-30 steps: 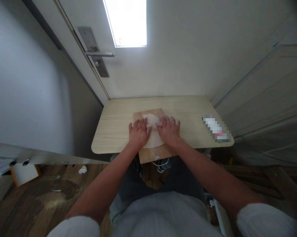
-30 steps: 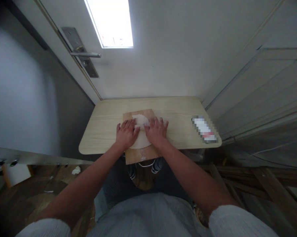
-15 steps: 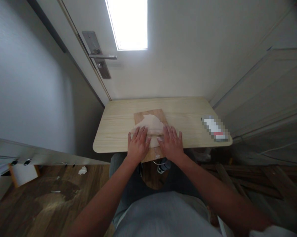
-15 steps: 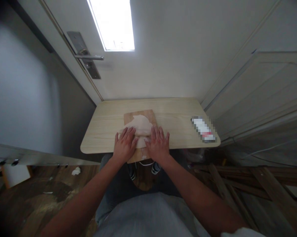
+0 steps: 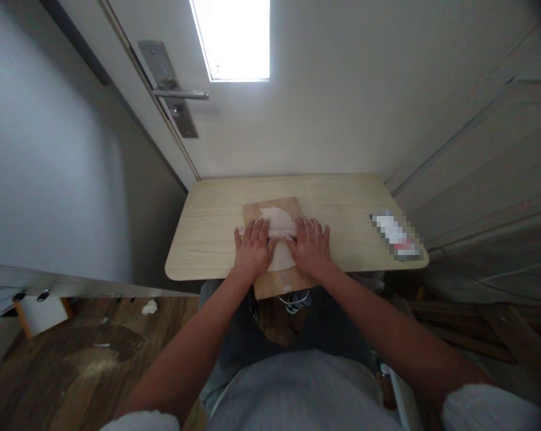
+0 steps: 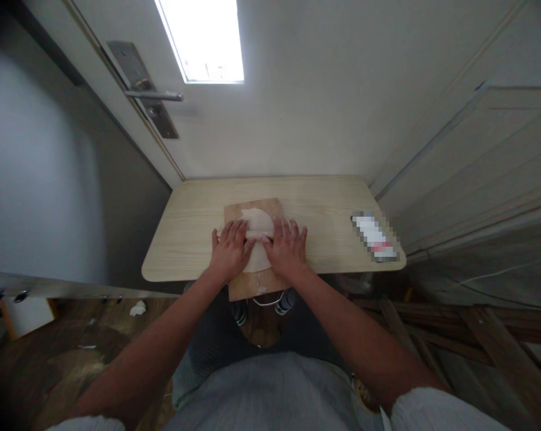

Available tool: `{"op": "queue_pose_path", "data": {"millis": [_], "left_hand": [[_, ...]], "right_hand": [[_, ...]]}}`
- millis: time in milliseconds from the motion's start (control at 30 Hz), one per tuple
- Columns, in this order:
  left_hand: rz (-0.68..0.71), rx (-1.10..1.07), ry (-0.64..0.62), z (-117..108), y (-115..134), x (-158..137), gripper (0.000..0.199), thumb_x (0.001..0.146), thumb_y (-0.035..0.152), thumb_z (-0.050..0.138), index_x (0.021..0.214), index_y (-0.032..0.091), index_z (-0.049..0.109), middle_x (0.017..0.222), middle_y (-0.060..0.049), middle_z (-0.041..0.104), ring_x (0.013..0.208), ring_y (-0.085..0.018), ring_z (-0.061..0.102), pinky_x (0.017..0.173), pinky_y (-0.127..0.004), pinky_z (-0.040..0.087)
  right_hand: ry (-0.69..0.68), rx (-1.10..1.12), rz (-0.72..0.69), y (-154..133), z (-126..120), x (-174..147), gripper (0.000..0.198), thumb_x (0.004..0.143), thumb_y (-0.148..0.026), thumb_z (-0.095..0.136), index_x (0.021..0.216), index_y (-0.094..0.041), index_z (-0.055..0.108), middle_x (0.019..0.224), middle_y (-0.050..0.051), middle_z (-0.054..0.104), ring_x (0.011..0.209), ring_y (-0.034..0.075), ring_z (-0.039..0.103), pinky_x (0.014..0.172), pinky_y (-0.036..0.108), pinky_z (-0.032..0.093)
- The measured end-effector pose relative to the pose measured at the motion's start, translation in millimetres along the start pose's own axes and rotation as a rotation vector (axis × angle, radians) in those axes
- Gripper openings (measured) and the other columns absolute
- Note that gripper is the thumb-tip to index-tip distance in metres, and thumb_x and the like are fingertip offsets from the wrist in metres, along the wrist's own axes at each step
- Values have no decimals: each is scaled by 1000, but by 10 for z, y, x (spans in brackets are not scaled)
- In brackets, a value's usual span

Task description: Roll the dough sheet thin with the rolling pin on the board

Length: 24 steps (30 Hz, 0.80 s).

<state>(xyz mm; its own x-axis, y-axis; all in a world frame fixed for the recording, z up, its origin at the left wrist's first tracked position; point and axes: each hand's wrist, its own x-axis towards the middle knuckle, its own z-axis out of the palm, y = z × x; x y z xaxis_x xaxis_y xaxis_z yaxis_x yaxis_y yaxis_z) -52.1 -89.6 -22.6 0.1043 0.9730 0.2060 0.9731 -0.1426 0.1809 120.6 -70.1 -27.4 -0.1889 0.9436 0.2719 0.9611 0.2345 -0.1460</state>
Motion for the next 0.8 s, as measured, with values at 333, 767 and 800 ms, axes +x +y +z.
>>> {"op": "queue_pose_path", "data": {"millis": [333, 767, 800], "left_hand": [[-6, 10, -31, -20, -15, 122, 61, 101, 54, 24, 155, 24, 27, 160, -9, 37, 149, -27, 27, 121, -61, 9], [-1, 0, -67, -46, -46, 370, 61, 101, 55, 21, 153, 25, 34, 159, -8, 38, 148, -29, 29, 119, -64, 12], [-1, 1, -68, -47, -48, 388, 61, 101, 55, 21, 153, 25, 35, 159, -8, 39, 148, -29, 29, 119, -64, 12]], "right_hand": [[-4, -11, 8, -7, 6, 112, 64, 100, -54, 35, 147, -11, 41, 148, 18, 48, 135, 37, 35, 112, 62, 14], [4, -25, 21, -7, 62, 338, 59, 100, -52, 33, 145, -15, 46, 148, 17, 49, 131, 37, 38, 110, 61, 16], [2, -27, 25, -7, 67, 357, 59, 100, -51, 33, 145, -15, 46, 148, 17, 49, 131, 37, 39, 110, 61, 16]]}}
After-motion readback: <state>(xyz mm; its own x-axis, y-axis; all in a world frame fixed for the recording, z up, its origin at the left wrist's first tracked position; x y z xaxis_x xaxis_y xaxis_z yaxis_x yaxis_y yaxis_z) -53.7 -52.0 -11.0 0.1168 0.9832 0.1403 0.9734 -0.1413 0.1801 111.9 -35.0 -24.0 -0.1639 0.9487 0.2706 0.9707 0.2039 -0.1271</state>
